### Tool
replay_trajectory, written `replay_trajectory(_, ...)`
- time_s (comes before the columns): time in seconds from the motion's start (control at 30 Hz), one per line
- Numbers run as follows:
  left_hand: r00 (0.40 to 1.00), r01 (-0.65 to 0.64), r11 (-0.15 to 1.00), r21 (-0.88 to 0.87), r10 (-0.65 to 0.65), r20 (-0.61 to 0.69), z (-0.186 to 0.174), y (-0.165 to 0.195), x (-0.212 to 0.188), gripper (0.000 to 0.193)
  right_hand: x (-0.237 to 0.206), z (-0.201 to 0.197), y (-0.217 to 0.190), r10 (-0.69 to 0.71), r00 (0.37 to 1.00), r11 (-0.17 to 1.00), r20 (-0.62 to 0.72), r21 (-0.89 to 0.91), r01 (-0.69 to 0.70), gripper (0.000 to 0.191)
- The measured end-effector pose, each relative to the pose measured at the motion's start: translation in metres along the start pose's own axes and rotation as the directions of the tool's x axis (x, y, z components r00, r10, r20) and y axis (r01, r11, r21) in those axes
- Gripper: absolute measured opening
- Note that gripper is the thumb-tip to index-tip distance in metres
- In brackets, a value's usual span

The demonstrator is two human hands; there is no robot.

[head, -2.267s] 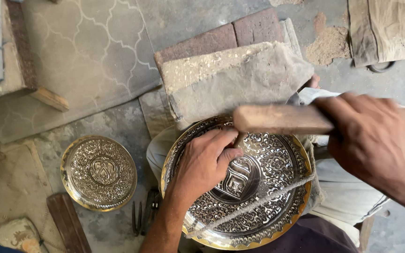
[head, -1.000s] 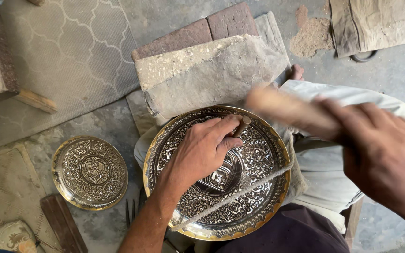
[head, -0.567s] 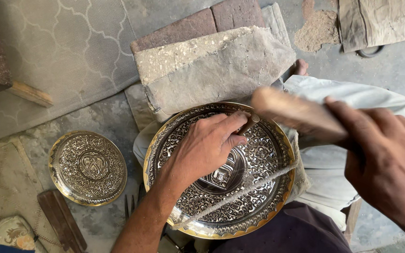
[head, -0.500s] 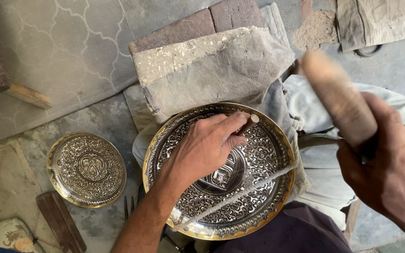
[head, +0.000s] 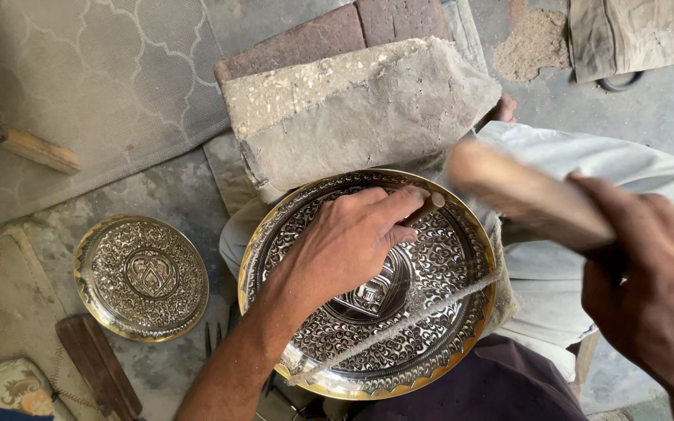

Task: The person sits on the floor with an ornate brass tray on their lap, holding a small punch against the tray's surface with one hand and striking it with a wooden mallet in the other hand to chase the decorative pattern. They reposition the punch repeatedly across the tray's central medallion and floral areas, with a second finished tray resting beside them.

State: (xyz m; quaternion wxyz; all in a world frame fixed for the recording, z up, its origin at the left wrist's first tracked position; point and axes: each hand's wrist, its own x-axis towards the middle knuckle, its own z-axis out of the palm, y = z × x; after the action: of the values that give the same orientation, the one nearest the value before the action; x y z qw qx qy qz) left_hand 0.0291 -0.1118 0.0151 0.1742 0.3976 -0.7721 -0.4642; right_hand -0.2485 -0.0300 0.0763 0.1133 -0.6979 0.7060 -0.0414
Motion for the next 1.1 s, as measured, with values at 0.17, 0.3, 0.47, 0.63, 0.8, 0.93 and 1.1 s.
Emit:
replay_trajectory(0.17, 1.000, -0.016, 1.000, 0.009, 0.016, 0.019, 0.000, -0.001, 0.002, 0.031, -0.005, -0.002, -0.006, 0.084, 0.996, 0.977, -0.004, 0.196, -0.082, 0.060)
replay_trajectory(0.3, 0.998, -0.006, 1.000, 0.031, 0.004, 0.070, -0.001, -0.001, 0.003, 0.032, -0.003, -0.004, -0.007, 0.056, 0.998, 0.969, 0.030, 0.239, -0.062, 0.058)
replay_trajectory(0.47, 0.996, -0.009, 1.000, 0.030, 0.006, 0.090, -0.003, -0.001, 0.005, 0.033, -0.007, 0.002, -0.004, 0.152, 0.988, 0.946, 0.027, 0.284, -0.153, 0.060)
replay_trajectory(0.63, 0.997, -0.031, 0.999, 0.029, 0.029, 0.076, -0.003, 0.000, 0.006, 0.037, -0.014, 0.008, 0.000, 0.218, 0.976, 0.914, 0.023, 0.347, -0.213, 0.060)
replay_trajectory(0.8, 0.992, -0.013, 0.997, 0.070, 0.004, 0.127, -0.004, -0.001, 0.008, 0.036, -0.015, 0.009, 0.001, 0.274, 0.955, 0.943, 0.114, 0.161, -0.289, 0.069)
replay_trajectory(0.93, 0.990, 0.003, 0.999, 0.038, -0.008, 0.137, -0.004, -0.002, 0.008, 0.038, -0.009, 0.008, -0.003, 0.272, 0.954, 0.816, 0.127, 0.495, -0.299, 0.067)
replay_trajectory(1.1, 0.991, -0.035, 0.998, 0.049, 0.028, 0.133, -0.003, -0.003, 0.008, 0.037, -0.003, 0.001, -0.011, 0.359, 0.918, 0.579, 0.166, 0.733, -0.359, 0.062)
